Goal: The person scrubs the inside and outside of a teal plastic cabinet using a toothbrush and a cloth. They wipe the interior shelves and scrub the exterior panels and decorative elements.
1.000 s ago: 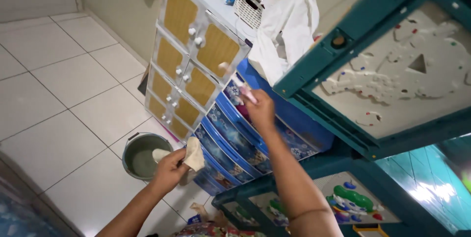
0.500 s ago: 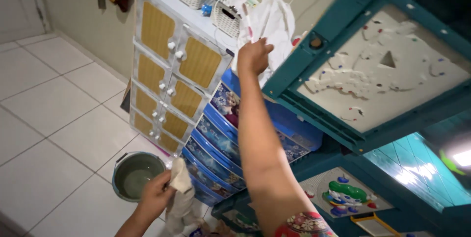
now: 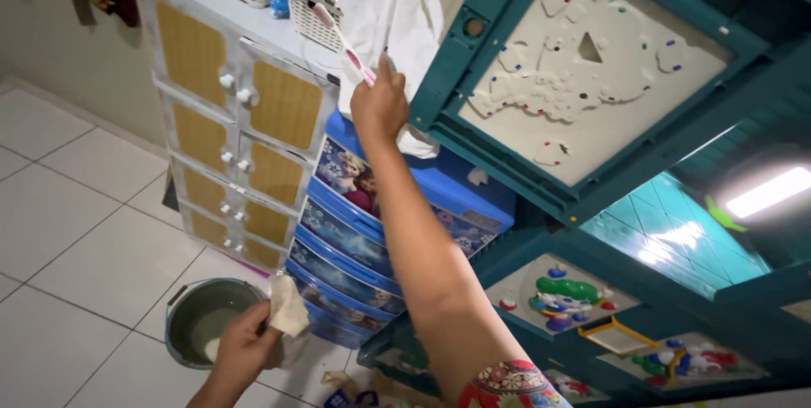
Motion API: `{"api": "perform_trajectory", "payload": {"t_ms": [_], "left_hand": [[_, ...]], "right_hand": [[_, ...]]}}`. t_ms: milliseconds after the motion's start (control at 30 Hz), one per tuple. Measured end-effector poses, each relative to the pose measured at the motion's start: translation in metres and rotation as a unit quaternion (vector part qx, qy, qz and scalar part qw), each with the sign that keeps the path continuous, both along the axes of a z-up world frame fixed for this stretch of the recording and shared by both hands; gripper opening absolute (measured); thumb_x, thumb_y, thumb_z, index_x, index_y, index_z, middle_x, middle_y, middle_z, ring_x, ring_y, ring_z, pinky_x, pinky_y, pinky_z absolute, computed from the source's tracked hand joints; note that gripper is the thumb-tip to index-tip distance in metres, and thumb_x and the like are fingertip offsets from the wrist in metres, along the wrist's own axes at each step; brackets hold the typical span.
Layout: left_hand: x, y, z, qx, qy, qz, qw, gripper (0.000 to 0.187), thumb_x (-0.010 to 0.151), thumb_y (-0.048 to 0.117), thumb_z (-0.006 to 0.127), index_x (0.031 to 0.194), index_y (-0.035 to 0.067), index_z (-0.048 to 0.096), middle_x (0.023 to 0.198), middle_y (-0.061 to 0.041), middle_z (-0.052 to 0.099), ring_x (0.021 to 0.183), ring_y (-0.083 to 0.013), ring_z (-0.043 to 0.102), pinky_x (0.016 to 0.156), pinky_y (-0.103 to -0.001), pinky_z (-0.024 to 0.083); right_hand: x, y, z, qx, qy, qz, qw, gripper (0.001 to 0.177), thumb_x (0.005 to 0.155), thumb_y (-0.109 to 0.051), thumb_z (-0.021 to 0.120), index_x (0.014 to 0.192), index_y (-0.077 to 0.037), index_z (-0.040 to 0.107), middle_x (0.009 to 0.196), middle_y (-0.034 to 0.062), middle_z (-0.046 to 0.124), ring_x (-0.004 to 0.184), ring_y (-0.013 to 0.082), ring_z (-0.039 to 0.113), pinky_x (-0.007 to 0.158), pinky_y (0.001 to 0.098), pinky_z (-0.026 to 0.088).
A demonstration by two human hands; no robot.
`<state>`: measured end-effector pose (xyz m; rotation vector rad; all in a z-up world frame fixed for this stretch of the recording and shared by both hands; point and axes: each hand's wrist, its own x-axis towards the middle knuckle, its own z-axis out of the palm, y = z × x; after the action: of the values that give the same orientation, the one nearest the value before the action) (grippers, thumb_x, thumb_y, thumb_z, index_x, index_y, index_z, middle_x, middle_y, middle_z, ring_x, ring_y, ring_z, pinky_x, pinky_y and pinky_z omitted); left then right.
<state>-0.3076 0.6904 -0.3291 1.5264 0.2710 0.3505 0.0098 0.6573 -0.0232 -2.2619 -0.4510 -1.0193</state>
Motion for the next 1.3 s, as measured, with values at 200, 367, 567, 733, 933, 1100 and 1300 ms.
{"api": "perform_trajectory", "payload": {"t_ms": [200, 367, 567, 733, 933, 1100, 1300], "left_hand": [[0.018, -0.018, -0.007, -0.032, -0.029, -0.047, 0.998, 0.031, 0.086, 0.0, 0.068, 0.117, 0.003, 0.073, 0.094, -0.003, 0.076, 0.084, -0.0084, 0.066, 0.073, -0.025, 0.052], [0.035, -0.036, -0.023, -0.075, -0.053, -0.096, 0.991, 0.027, 0.092, 0.001, 0.065, 0.118, 0.001, 0.07, 0.094, -0.003, 0.075, 0.083, -0.0083, 0.066, 0.071, -0.025, 0.052], [0.076, -0.091, 0.007, 0.071, -0.054, -0.146, 0.985, 0.023, 0.09, 0.003, 0.069, 0.113, 0.005, 0.073, 0.083, -0.006, 0.071, 0.073, -0.009, 0.06, 0.063, -0.027, 0.05], [0.108, -0.179, 0.08, 0.125, -0.096, -0.19, 0.969, 0.022, 0.087, 0.007, 0.067, 0.109, 0.007, 0.068, 0.084, -0.007, 0.07, 0.071, -0.0129, 0.063, 0.062, -0.029, 0.051], [0.142, -0.286, 0.157, 0.167, -0.103, -0.19, 0.962, 0.034, 0.085, 0.012, 0.07, 0.117, 0.009, 0.062, 0.094, -0.01, 0.074, 0.074, -0.0172, 0.069, 0.064, -0.031, 0.054], [0.167, -0.354, 0.191, 0.175, -0.226, -0.16, 0.945, 0.046, 0.088, 0.006, 0.065, 0.133, 0.004, 0.058, 0.116, -0.016, 0.069, 0.095, -0.0236, 0.074, 0.072, -0.033, 0.061], [0.179, -0.393, 0.19, 0.241, -0.273, -0.101, 0.926, 0.04, 0.088, 0.004, 0.066, 0.128, 0.0, 0.059, 0.118, -0.021, 0.068, 0.098, -0.0343, 0.073, 0.077, -0.036, 0.06]], "right_hand": [[-0.048, -0.065, -0.026, 0.018, 0.018, 0.124, 0.992, 0.023, 0.092, -0.028, 0.067, 0.105, -0.009, 0.072, 0.092, 0.0177, 0.074, 0.088, 0.0406, 0.071, 0.075, 0.0485, 0.055], [-0.103, -0.181, -0.063, -0.069, 0.283, 0.261, 0.92, 0.033, 0.091, -0.036, 0.074, 0.108, -0.008, 0.074, 0.085, 0.0128, 0.074, 0.08, 0.0233, 0.07, 0.073, 0.0375, 0.054], [-0.128, -0.408, -0.056, 0.024, 0.425, 0.322, 0.845, 0.034, 0.101, -0.029, 0.06, 0.123, -0.005, 0.071, 0.106, -0.0069, 0.072, 0.084, 0.0053, 0.065, 0.075, 0.0229, 0.055], [-0.134, -0.578, -0.008, 0.158, 0.25, 0.0, 0.955, 0.033, 0.1, -0.031, 0.068, 0.117, -0.004, 0.076, 0.086, -0.0017, 0.073, 0.077, 0.0072, 0.063, 0.069, 0.0253, 0.049], [-0.052, -0.665, 0.038, -0.229, 0.024, -0.252, 0.94, 0.025, 0.091, -0.025, 0.074, 0.113, -0.017, 0.08, 0.087, 0.0147, 0.075, 0.081, 0.0338, 0.07, 0.072, 0.044, 0.054], [-0.006, -0.668, 0.024, -0.304, 0.036, -0.222, 0.926, 0.025, 0.087, -0.016, 0.067, 0.108, -0.021, 0.08, 0.088, 0.0127, 0.073, 0.082, 0.0348, 0.071, 0.068, 0.0467, 0.054], [-0.088, -0.69, 0.077, -0.396, 0.118, -0.164, 0.896, 0.023, 0.083, -0.017, 0.066, 0.101, -0.019, 0.081, 0.088, 0.0107, 0.075, 0.085, 0.0334, 0.072, 0.073, 0.0469, 0.054]]}}
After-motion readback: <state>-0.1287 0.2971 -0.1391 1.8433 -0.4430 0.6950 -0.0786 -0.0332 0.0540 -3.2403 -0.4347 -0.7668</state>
